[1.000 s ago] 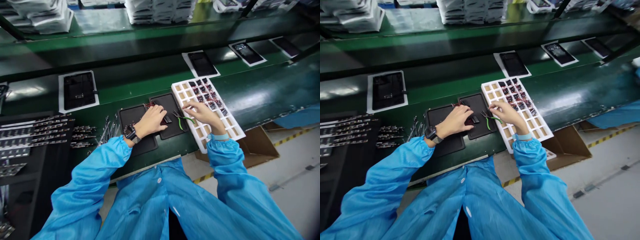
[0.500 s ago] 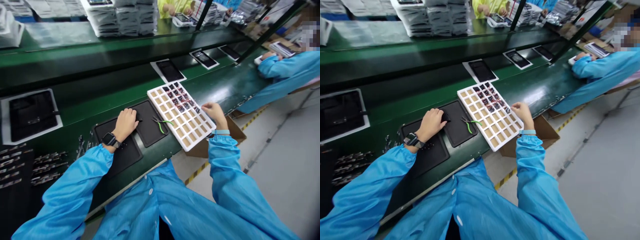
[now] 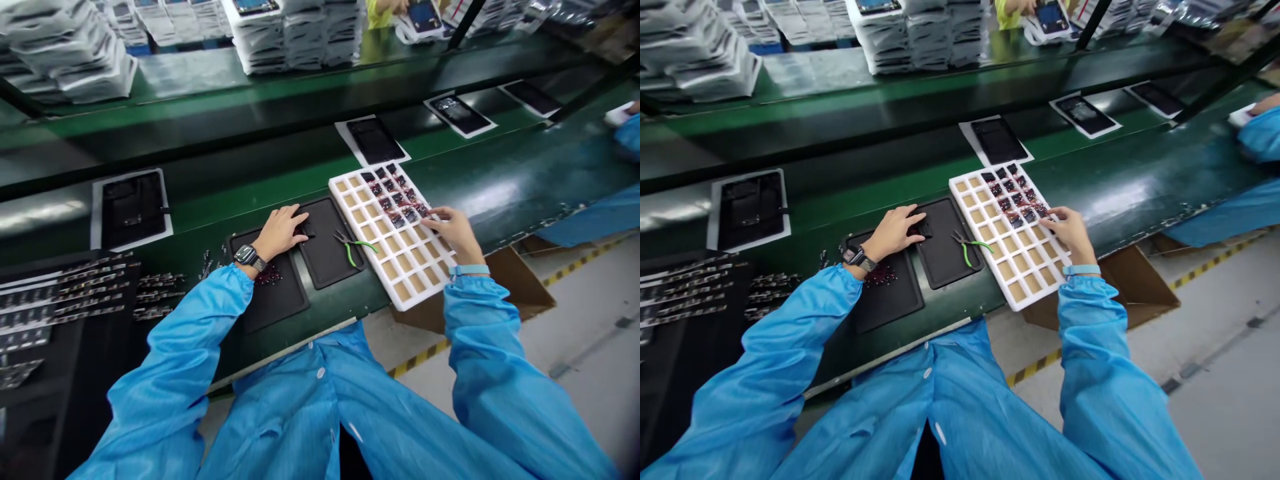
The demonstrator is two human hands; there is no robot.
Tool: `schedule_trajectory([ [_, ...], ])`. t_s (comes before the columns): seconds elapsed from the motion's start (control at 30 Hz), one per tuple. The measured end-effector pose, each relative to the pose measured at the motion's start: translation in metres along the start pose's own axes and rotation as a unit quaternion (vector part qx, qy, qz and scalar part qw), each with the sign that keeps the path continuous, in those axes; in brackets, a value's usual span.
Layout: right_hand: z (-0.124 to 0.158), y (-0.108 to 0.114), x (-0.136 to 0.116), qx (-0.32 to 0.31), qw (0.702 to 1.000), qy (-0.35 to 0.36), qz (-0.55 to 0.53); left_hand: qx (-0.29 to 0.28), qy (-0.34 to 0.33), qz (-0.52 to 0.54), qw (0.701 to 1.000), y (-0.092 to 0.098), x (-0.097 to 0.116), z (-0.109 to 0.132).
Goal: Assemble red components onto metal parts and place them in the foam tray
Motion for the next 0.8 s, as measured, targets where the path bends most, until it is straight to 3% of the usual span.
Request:
schedule_trajectory([
  [0.23,0.001,0.000,-0.003,0.008,0.994,-0.095,-0.059,-0.077,-0.031,0.032,0.996,0.007,-0.012,-0.016],
  [0.5,0.015,0.021,-0.013,0.059,0.983,-0.072,-0.155,-0.097,-0.049,0.018,0.994,0.012,-0.010,-0.035],
  [0.7,0.031,0.038,-0.022,0.102,0.972,-0.082,-0.198,-0.094,-0.050,0.030,0.994,0.013,-0.011,-0.036],
  [0.8,0.040,0.053,-0.038,0.122,0.968,-0.056,-0.211,-0.097,-0.043,0.033,0.994,0.015,-0.010,-0.033],
])
Point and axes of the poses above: each hand's wrist, its own z-axis away from the middle knuckle, its own y-axis out of the back of the hand, x = y × z, the point moved 4 cm from there along -z, towards the middle knuckle, and after that the axes turned 4 degrees about z, right-handed, at the moved point
